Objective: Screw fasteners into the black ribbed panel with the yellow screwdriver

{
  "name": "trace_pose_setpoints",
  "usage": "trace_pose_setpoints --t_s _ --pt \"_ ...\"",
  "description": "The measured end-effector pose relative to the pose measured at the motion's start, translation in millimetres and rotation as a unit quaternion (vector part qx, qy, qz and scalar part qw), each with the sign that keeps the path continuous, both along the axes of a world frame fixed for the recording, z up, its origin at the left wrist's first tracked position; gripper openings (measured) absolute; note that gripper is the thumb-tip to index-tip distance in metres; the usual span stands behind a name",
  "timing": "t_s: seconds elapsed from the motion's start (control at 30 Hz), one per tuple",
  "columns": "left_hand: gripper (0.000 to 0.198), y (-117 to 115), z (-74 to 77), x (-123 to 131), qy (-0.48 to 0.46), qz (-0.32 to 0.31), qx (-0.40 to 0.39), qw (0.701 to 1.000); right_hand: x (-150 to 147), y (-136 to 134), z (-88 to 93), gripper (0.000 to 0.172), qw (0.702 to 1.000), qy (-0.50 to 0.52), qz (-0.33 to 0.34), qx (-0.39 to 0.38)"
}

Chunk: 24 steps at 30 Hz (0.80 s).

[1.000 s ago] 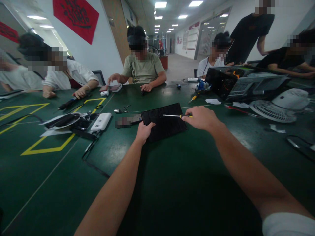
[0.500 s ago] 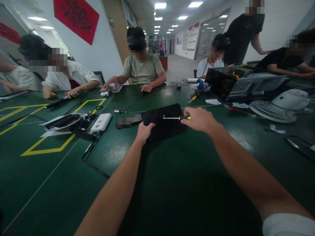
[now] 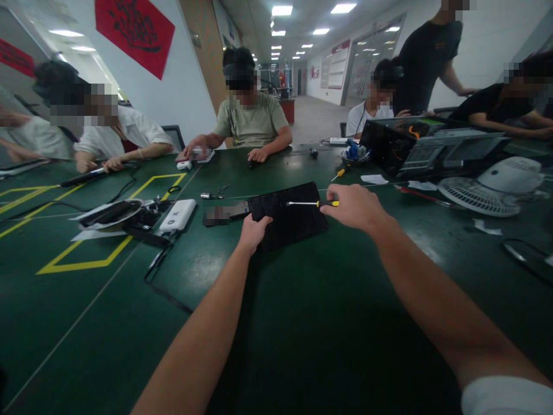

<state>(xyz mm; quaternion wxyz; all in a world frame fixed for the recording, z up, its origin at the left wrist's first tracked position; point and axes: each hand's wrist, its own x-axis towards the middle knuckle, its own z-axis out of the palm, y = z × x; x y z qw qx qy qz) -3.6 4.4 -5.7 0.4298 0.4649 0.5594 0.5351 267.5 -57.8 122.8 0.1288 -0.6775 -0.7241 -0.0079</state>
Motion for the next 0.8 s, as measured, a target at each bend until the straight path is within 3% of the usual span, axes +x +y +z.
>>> trace_pose_setpoints --t_s 0.4,0.8 --pt "0.034 1.8 -4.6 -2.1 0.002 -0.003 0.0 1.0 -2.7 1.4 -4.2 0.026 1.0 -0.002 -0.001 -0.005" --pt "0.032 -1.2 0.7 0.7 -0.002 -0.002 0.004 1.0 -2.7 0.5 -3.8 0.034 1.0 -0.005 -0.003 0.005"
